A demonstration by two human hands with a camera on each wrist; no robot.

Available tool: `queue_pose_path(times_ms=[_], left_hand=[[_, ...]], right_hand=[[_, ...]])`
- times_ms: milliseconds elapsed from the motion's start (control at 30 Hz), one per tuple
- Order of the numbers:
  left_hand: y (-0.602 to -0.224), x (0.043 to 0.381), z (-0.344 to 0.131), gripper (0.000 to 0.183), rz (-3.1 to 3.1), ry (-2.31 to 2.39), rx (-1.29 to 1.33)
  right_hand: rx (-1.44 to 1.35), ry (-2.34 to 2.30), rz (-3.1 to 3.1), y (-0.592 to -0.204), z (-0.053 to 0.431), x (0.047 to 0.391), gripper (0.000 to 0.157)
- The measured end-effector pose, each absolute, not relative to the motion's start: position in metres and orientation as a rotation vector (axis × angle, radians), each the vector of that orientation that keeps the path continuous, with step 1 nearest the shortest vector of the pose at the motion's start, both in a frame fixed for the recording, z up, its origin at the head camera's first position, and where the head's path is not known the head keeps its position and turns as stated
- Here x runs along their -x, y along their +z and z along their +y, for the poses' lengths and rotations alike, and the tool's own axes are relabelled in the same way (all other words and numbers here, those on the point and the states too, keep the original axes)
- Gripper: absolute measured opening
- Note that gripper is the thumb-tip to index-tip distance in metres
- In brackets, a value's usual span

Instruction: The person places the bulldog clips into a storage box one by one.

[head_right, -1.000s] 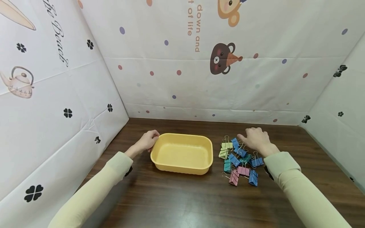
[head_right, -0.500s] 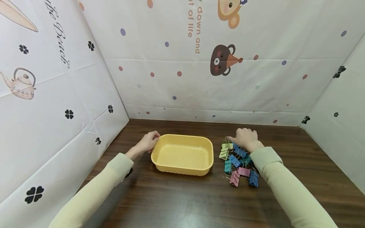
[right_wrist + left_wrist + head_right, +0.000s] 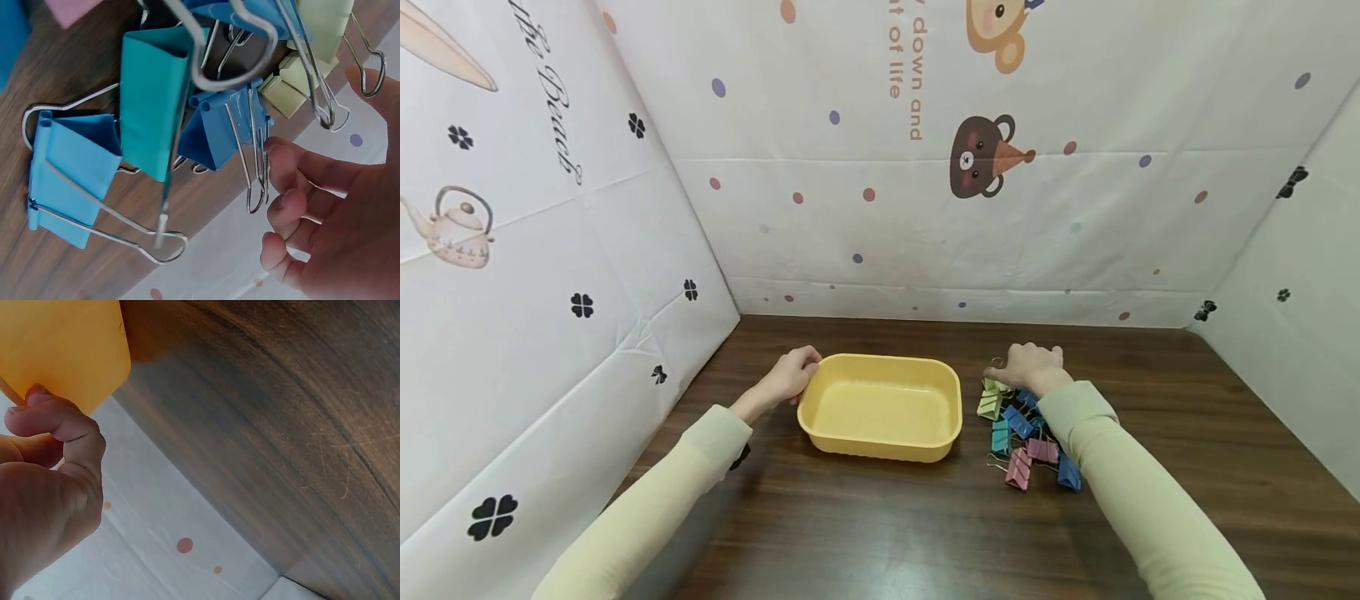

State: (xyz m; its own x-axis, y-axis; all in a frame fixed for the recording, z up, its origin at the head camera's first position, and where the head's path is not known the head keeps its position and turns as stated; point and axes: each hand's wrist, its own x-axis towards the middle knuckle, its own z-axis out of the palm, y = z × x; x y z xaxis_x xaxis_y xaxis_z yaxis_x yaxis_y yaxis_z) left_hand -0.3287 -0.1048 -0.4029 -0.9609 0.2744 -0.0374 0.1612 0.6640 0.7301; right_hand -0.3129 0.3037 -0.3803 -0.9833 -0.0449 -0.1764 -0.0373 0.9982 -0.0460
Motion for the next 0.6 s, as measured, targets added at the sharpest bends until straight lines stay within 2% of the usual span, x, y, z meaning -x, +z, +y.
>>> queue_pose_path(times_ms=[600], left_hand=[[-0.400,0.325,-0.102,0.023,2.757,1.168,-0.363]], right_hand=[[0.027,-0.064,2.915,-0.386,0.293,0.321,0.060]])
